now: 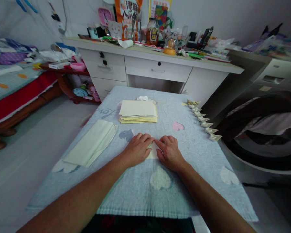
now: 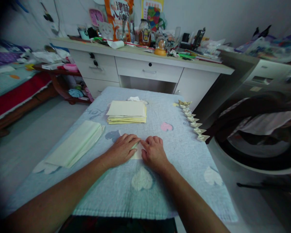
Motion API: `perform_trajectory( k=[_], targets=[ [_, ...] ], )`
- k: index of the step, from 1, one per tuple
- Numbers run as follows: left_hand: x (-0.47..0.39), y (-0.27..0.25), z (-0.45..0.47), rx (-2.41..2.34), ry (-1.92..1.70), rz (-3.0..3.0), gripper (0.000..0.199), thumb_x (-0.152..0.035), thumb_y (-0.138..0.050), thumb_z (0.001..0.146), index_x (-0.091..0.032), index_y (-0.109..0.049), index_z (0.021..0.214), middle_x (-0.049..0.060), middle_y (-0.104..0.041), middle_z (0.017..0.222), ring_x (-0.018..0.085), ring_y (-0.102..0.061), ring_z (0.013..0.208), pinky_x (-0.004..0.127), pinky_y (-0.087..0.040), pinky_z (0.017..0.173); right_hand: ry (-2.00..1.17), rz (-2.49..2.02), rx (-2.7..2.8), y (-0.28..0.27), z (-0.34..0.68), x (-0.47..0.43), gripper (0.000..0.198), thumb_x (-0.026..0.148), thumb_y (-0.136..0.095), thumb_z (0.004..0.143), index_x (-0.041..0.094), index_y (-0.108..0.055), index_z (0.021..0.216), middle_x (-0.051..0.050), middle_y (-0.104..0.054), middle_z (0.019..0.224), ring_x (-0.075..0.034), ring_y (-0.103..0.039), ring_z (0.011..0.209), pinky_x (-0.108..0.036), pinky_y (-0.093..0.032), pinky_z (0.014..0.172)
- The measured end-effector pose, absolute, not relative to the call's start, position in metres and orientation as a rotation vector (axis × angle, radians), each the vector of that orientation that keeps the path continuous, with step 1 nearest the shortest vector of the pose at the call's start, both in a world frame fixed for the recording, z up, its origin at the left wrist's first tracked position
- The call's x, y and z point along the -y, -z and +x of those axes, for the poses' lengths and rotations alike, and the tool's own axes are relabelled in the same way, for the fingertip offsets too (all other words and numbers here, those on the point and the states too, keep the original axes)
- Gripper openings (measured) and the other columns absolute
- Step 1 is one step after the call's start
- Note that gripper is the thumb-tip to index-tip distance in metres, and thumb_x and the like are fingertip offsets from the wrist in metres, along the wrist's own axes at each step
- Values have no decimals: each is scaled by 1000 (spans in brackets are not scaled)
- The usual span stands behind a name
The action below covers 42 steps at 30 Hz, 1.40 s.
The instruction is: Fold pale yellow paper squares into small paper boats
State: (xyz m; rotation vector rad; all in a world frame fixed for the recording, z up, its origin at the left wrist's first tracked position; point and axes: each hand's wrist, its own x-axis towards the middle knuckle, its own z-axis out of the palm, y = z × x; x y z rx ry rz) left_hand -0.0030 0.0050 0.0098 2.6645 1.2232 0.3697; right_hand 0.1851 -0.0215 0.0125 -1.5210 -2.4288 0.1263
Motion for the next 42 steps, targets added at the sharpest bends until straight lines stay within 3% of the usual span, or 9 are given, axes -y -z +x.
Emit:
perform_trajectory(
  k=[8, 25, 35, 40, 42],
  targets=[
    [-5, -5, -3, -1242, -382, 2661, 41, -24, -54, 85, -22, -48, 126, 7, -52, 121, 24, -45, 106, 40, -40, 93, -123, -1529, 2452, -13, 184, 20, 44, 22, -56, 81, 21, -57, 125, -8, -53, 99, -24, -40, 95, -38, -29, 85],
    [-5, -5, -3, -1228, -404, 2720, 40, -24, -55, 85, -24, -51, 126, 7, -54, 119, 24, -47, 105, 39, -41, 89, -6, -1496, 2548, -25, 202, 26, 18, 22, -58, 84, 22, -67, 100, -7, -55, 92, -23, -41, 93, -40, -27, 87],
    [-5, -2, -3, -1240, -375, 2732, 42, -25, -53, 87, -22, -48, 129, 7, -53, 123, 26, -46, 108, 41, -40, 91, -21, -1502, 2646, -28, 228, 53, 24, 20, -58, 83, 22, -65, 106, -7, -56, 92, -23, -42, 91, -41, -29, 85],
    [-5, -3, -4, -1233, -410, 2693, 43, -25, -54, 87, -24, -47, 129, 6, -54, 123, 25, -46, 108, 40, -40, 92, -171, -1471, 2596, -49, 230, 53, 11, 16, -58, 83, 20, -69, 84, -8, -57, 98, -23, -46, 92, -38, -35, 83],
    [-5, -3, -4, -1220, -434, 2668, 44, -25, -55, 86, -24, -46, 129, 7, -54, 122, 25, -47, 107, 40, -40, 92, -239, -1415, 2493, -58, 224, 43, 15, 14, -55, 85, 18, -69, 85, -9, -57, 98, -21, -48, 91, -35, -39, 82]
  ],
)
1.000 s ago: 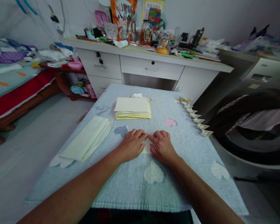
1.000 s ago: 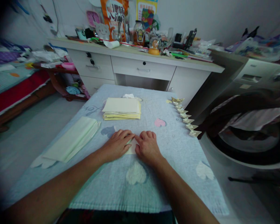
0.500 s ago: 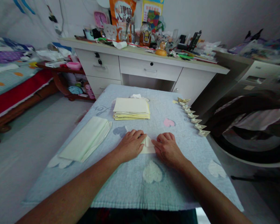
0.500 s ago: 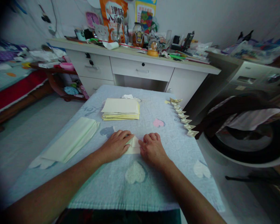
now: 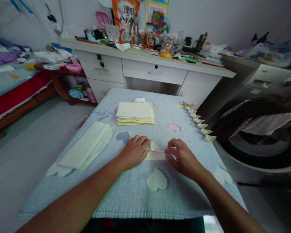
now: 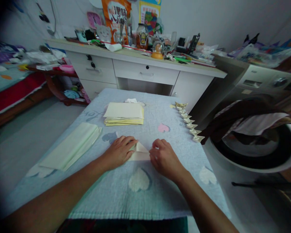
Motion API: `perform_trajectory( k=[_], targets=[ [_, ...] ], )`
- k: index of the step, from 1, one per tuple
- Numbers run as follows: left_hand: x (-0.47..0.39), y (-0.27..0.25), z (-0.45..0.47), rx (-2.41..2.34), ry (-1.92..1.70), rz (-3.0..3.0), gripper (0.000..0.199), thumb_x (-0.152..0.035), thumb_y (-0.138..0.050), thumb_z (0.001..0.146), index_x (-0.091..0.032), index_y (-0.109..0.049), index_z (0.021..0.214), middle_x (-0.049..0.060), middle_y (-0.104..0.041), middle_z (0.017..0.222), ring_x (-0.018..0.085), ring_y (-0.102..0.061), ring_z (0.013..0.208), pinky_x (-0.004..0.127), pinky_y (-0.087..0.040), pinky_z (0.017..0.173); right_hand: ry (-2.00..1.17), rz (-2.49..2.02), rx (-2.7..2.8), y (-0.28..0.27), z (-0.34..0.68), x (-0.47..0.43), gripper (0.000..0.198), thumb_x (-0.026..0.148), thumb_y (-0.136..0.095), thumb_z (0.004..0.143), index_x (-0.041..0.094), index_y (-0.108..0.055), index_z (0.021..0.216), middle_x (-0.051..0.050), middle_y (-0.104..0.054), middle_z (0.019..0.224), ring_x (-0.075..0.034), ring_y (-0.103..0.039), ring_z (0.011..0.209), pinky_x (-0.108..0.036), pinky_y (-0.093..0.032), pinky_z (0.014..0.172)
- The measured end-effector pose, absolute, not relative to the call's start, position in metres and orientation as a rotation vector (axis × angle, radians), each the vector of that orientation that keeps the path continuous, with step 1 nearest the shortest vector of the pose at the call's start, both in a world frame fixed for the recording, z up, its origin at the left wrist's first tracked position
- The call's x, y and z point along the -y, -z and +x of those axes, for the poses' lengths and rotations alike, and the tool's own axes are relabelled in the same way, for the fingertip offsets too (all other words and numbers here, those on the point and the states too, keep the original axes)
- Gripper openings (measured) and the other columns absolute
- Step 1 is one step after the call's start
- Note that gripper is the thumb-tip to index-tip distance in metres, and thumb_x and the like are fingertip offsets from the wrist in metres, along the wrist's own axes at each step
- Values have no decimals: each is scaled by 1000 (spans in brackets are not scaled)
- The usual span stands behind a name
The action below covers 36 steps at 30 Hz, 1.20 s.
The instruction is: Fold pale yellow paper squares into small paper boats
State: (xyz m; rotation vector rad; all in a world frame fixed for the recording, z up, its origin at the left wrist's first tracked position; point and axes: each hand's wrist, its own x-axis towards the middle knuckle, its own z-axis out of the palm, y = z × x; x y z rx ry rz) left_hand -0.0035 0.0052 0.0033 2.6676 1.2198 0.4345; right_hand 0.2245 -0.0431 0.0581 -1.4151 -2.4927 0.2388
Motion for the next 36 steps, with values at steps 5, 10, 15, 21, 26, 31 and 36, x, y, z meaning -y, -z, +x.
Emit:
perform_trajectory(
  k=[5, 10, 15, 21, 26, 31, 36],
  targets=[
    [-6, -5, -6, -1167, -528, 2579, 37, -29, -60, 84, -21, -50, 119, 8, -56, 116, 25, -49, 105, 40, -40, 91, -419, -1335, 2351, -46, 199, 10, 22, 6, -50, 86, 16, -70, 92, -7, -60, 89, -18, -54, 88, -30, -43, 82],
    [-6, -8, -12, -1134, -568, 2528, 53, -40, -74, 71, -20, -52, 115, 7, -55, 112, 25, -49, 104, 40, -42, 90, -379, -1412, 2346, -13, 186, 1, 24, 10, -57, 82, 15, -68, 102, -7, -61, 95, -19, -53, 92, -31, -41, 86],
    [-5, -9, -14, -1182, -502, 2552, 46, -37, -72, 75, -20, -56, 114, 6, -56, 105, 24, -51, 99, 38, -44, 88, -289, -1438, 2364, -6, 186, 8, 24, 15, -58, 84, 18, -67, 106, -7, -58, 96, -20, -49, 92, -33, -38, 85],
    [-4, -8, -13, -1140, -477, 2693, 15, -24, -54, 90, -21, -65, 98, 5, -61, 94, 20, -55, 91, 34, -47, 82, -292, -1438, 2325, -5, 185, 10, 24, 16, -58, 84, 18, -66, 106, -7, -57, 98, -20, -47, 93, -33, -36, 84],
    [-4, 0, -11, -1061, -516, 2814, 19, -19, -49, 92, -20, -68, 95, 5, -66, 96, 20, -57, 94, 34, -49, 83, -288, -1443, 2324, -3, 184, 11, 27, 16, -58, 84, 17, -65, 110, -7, -56, 99, -20, -46, 93, -34, -36, 85],
    [-3, 1, -9, -1057, -529, 2845, 18, -18, -51, 91, -19, -69, 94, 5, -68, 99, 20, -60, 95, 35, -52, 83, -281, -1454, 2335, -5, 182, 11, 28, 15, -57, 84, 18, -65, 111, -7, -55, 99, -20, -45, 93, -33, -35, 84],
    [-1, 2, -8, -1057, -547, 2865, 17, -18, -51, 92, -17, -68, 93, 6, -68, 95, 20, -62, 93, 35, -53, 81, -273, -1466, 2348, -7, 182, 11, 28, 16, -57, 85, 19, -65, 111, -6, -55, 99, -20, -45, 92, -33, -35, 83]
  ],
)
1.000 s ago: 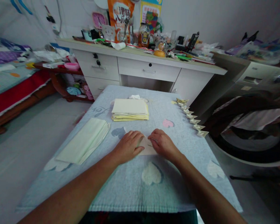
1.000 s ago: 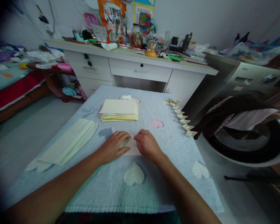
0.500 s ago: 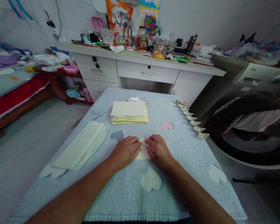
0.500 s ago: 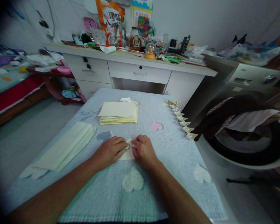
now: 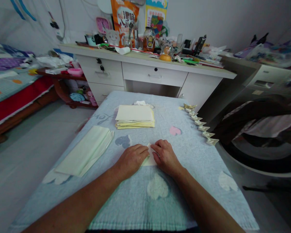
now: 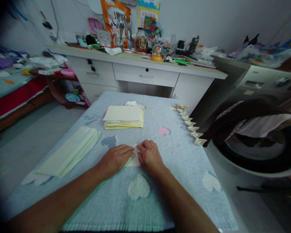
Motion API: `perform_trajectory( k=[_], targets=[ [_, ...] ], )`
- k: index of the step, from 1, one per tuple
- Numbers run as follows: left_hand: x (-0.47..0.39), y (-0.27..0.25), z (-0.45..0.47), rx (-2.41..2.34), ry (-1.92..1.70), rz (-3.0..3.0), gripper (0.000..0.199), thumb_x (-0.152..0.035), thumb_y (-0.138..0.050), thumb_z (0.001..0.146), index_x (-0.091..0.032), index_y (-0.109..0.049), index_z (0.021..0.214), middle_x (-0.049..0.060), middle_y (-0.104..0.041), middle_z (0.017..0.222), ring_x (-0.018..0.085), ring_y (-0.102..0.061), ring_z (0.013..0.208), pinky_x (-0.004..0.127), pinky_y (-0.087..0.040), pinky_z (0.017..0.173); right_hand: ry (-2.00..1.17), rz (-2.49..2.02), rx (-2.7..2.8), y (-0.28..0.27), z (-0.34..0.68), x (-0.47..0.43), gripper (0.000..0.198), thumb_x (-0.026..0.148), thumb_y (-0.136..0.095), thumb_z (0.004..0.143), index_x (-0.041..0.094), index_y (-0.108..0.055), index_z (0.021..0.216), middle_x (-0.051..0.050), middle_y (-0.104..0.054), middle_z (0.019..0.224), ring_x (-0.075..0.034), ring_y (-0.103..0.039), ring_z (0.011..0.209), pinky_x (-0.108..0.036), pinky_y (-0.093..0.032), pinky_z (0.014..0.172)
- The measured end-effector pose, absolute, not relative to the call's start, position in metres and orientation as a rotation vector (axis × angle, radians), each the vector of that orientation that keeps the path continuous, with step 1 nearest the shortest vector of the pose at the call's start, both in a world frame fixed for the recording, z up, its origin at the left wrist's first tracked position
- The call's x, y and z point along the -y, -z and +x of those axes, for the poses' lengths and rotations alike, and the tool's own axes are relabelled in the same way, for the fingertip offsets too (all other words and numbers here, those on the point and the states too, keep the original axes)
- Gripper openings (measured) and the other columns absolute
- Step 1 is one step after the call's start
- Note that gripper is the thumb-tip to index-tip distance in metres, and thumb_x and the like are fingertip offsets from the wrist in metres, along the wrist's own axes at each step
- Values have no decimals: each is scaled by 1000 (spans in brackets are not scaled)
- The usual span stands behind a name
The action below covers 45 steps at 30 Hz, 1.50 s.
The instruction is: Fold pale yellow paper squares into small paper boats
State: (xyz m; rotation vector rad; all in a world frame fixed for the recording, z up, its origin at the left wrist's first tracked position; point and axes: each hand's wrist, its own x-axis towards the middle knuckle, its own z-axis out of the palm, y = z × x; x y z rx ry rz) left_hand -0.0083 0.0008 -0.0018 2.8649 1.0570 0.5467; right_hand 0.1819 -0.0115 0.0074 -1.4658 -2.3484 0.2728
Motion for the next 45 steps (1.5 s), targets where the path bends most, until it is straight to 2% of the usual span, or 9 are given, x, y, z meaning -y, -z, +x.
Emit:
perform_trajectory(
  k=[16, 35, 45],
  targets=[
    [-1, 8, -7, -1003, -668, 2904, 19, -19, -47, 94, -15, -66, 91, 7, -67, 94, 19, -63, 93, 34, -54, 81, -230, -1466, 2383, -8, 181, 11, 28, 17, -58, 85, 20, -64, 112, -7, -55, 99, -21, -45, 93, -33, -35, 83],
    [-1, 1, -9, -960, -542, 2887, 19, -18, -46, 93, -16, -65, 89, 6, -66, 90, 18, -63, 89, 32, -54, 80, -231, -1467, 2399, -6, 181, 10, 30, 17, -58, 84, 19, -62, 114, -7, -55, 103, -22, -44, 95, -34, -35, 85],
    [-1, 10, -7, -969, -646, 2973, 19, -17, -47, 93, -15, -65, 86, 6, -67, 89, 17, -63, 84, 30, -54, 75, -237, -1462, 2413, -5, 181, 10, 30, 18, -57, 85, 19, -62, 115, -7, -56, 103, -22, -43, 96, -34, -33, 84]
  ],
)
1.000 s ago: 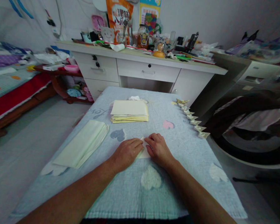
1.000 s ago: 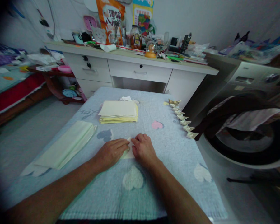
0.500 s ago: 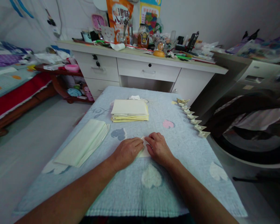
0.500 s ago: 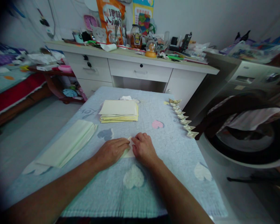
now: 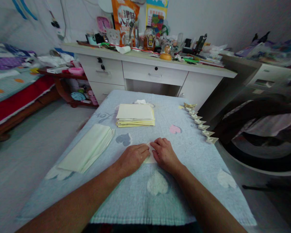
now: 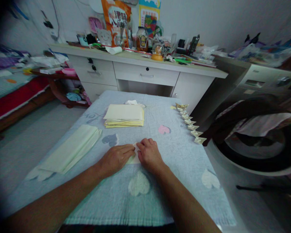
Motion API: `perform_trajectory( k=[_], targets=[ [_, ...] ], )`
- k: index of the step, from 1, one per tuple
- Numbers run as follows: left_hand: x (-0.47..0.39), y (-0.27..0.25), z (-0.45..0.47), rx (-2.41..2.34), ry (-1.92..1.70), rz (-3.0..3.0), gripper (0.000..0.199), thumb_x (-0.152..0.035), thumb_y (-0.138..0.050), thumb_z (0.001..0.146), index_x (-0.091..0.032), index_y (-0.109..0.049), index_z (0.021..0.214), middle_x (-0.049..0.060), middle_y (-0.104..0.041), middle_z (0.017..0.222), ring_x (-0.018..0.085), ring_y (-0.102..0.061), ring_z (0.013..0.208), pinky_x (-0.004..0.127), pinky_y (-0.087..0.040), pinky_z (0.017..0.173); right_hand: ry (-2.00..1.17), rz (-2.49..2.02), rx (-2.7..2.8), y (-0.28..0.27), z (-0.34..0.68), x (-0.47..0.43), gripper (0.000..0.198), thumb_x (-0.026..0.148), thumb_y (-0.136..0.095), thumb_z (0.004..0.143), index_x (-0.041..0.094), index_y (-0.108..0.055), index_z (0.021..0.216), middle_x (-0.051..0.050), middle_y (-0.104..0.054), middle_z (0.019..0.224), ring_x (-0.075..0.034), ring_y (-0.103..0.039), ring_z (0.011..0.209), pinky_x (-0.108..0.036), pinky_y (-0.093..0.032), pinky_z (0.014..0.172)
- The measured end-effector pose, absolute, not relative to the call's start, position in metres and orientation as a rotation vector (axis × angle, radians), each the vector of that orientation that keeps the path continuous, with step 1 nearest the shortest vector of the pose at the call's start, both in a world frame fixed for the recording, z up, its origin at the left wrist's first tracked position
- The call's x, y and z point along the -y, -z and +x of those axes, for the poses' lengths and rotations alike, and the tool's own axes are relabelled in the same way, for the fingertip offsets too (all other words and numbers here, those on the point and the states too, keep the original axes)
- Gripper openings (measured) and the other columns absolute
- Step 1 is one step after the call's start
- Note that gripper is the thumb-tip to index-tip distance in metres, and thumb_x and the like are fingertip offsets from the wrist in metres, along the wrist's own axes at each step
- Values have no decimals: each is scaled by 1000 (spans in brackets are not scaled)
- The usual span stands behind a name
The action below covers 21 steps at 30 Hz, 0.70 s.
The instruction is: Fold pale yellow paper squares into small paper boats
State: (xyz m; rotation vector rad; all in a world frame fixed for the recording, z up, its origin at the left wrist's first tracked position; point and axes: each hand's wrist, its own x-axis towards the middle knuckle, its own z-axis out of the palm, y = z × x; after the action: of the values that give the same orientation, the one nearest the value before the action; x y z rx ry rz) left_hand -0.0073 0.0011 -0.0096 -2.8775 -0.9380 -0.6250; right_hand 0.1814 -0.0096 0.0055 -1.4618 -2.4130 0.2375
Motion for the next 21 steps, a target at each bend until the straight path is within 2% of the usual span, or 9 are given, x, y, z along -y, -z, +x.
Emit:
perform_trajectory(
  k=[21],
  targets=[
    [1, 6, -8, 888, 747, -2846, 26, -16, -43, 94, -13, -66, 83, 8, -69, 90, 18, -65, 90, 33, -57, 79, -181, -1509, 2443, -8, 179, 11, 29, 19, -55, 85, 20, -62, 113, -8, -55, 105, -23, -42, 98, -36, -31, 85]
  ],
)
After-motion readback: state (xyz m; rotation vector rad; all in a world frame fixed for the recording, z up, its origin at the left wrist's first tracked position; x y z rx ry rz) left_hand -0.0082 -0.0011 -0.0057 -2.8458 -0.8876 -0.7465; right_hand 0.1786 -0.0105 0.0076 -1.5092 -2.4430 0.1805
